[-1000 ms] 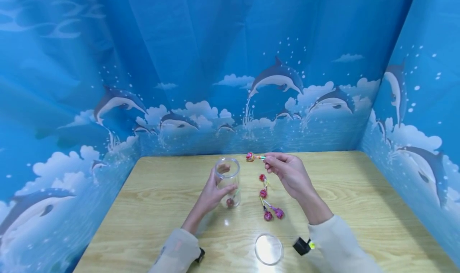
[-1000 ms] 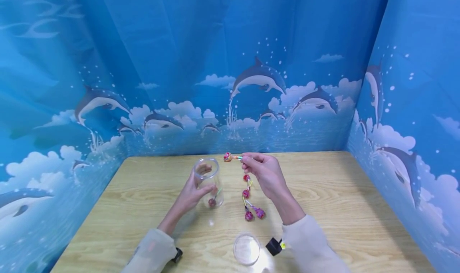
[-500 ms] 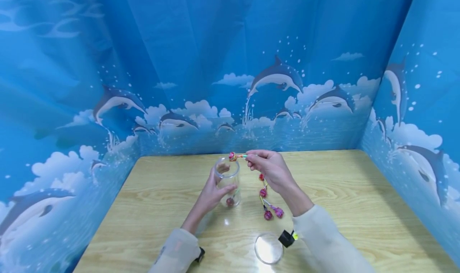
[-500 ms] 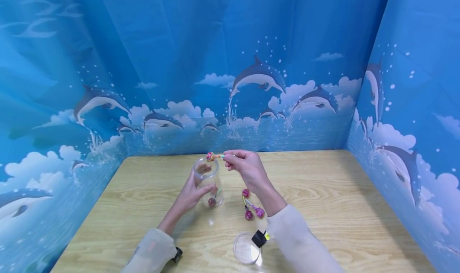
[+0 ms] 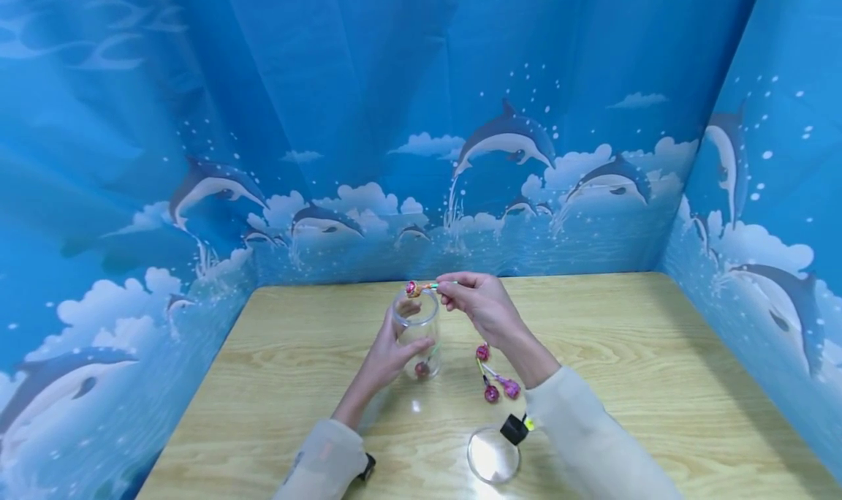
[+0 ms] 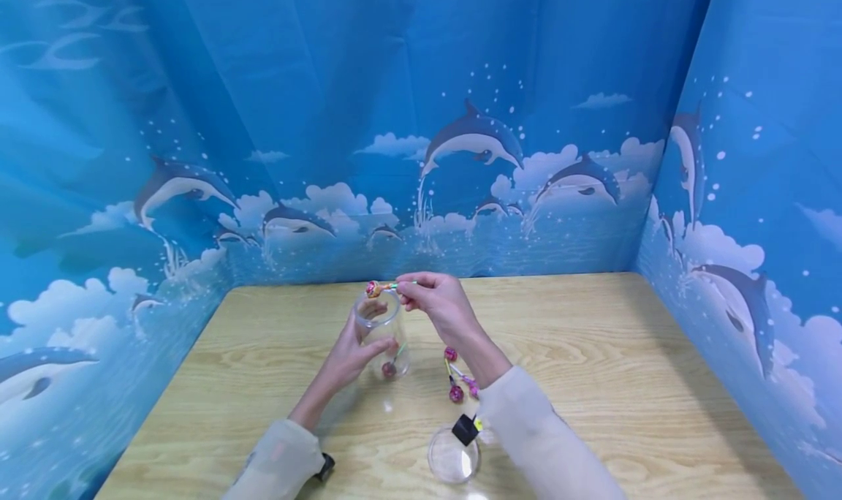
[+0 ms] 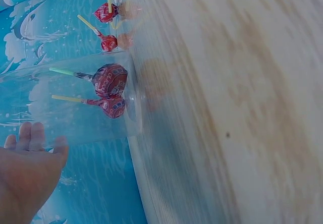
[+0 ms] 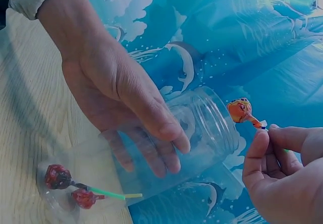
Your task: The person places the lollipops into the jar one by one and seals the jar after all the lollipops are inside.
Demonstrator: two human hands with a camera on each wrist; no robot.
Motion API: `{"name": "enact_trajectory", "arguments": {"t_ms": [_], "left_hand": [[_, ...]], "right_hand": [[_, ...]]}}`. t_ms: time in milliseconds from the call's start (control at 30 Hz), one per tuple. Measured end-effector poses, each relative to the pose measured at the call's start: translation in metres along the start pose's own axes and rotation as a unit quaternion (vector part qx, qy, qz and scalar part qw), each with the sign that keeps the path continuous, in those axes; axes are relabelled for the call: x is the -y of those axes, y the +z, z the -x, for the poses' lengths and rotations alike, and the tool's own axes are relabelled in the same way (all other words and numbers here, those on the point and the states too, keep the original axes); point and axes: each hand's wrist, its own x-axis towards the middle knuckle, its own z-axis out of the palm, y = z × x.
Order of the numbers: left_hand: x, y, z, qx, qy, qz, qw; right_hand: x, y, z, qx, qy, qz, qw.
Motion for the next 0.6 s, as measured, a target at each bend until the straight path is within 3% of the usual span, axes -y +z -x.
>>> {"name": "enact_trajectory", "arguments": {"t_ms": [200,367,600], "left_hand": [[0.0005,0.0000,0.0002,0.006,0.012,0.019,0.9997],[0.0009,0.0003,0.0007,0.004,0.006,0.022,0.9997],[-0.0011,0.0004,0.0028,-0.001,-0.006,0.001,1.0000]], "right_hand": [[0.0011,-0.0010,-0.0045,0.003,0.004,0.075,0.997],[0.0040,0.0008,-0.0089,0.006,-0.005,0.167,0.986],[0.0064,0.0058,-0.0069,0.019,-0.040,0.236,0.971]]}}
